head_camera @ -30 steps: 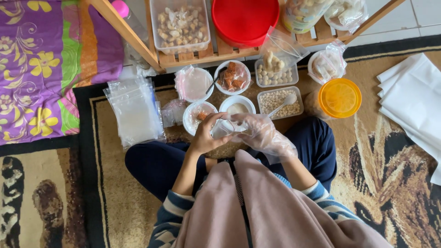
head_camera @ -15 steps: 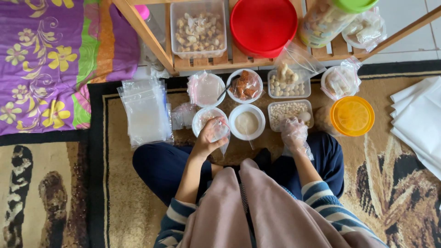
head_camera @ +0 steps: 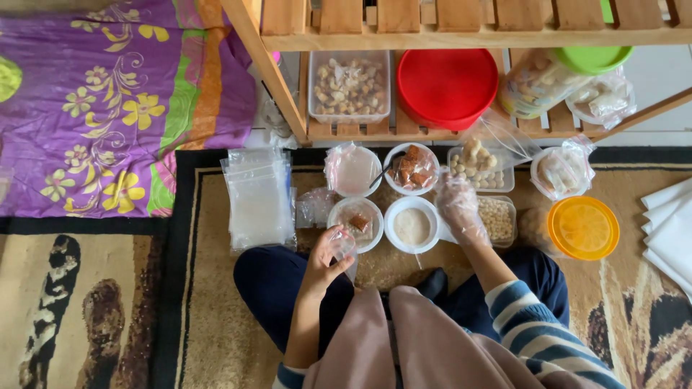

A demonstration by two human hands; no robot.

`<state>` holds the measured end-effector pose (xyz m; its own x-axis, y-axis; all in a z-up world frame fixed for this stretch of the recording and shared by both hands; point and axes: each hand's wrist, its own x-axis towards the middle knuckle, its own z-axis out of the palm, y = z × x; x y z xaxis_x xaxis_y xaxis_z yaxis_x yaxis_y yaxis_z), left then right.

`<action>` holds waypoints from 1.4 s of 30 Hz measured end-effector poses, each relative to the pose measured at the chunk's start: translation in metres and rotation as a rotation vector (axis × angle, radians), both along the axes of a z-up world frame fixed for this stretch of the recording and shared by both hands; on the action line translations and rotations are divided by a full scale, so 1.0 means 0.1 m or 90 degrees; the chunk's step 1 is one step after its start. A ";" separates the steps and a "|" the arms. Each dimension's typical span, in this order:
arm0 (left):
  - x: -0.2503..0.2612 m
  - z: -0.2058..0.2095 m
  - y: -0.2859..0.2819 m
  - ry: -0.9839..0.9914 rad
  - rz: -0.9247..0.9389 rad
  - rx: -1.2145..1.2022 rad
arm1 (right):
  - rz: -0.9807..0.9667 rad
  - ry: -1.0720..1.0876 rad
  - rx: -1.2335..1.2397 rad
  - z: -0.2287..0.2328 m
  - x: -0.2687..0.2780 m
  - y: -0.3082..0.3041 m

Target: Packaging various snacks into small plastic bags while sitting on the floor

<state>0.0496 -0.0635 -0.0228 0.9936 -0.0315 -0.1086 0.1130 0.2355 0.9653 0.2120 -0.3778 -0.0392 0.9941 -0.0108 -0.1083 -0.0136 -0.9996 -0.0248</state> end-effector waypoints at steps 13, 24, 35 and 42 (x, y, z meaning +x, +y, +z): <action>-0.22 0.17 0.17 0.007 0.006 0.164 | 0.322 -0.052 -0.409 0.31 1.82 1.59; -0.15 0.49 0.30 0.007 -0.013 0.243 | 0.464 -0.021 -0.659 1.01 1.55 1.70; -0.25 0.58 0.36 0.084 0.006 0.281 | 0.412 0.117 -0.503 1.06 1.73 1.68; -0.31 0.59 0.41 0.055 0.016 0.291 | 0.318 -0.031 -0.236 1.24 1.86 1.67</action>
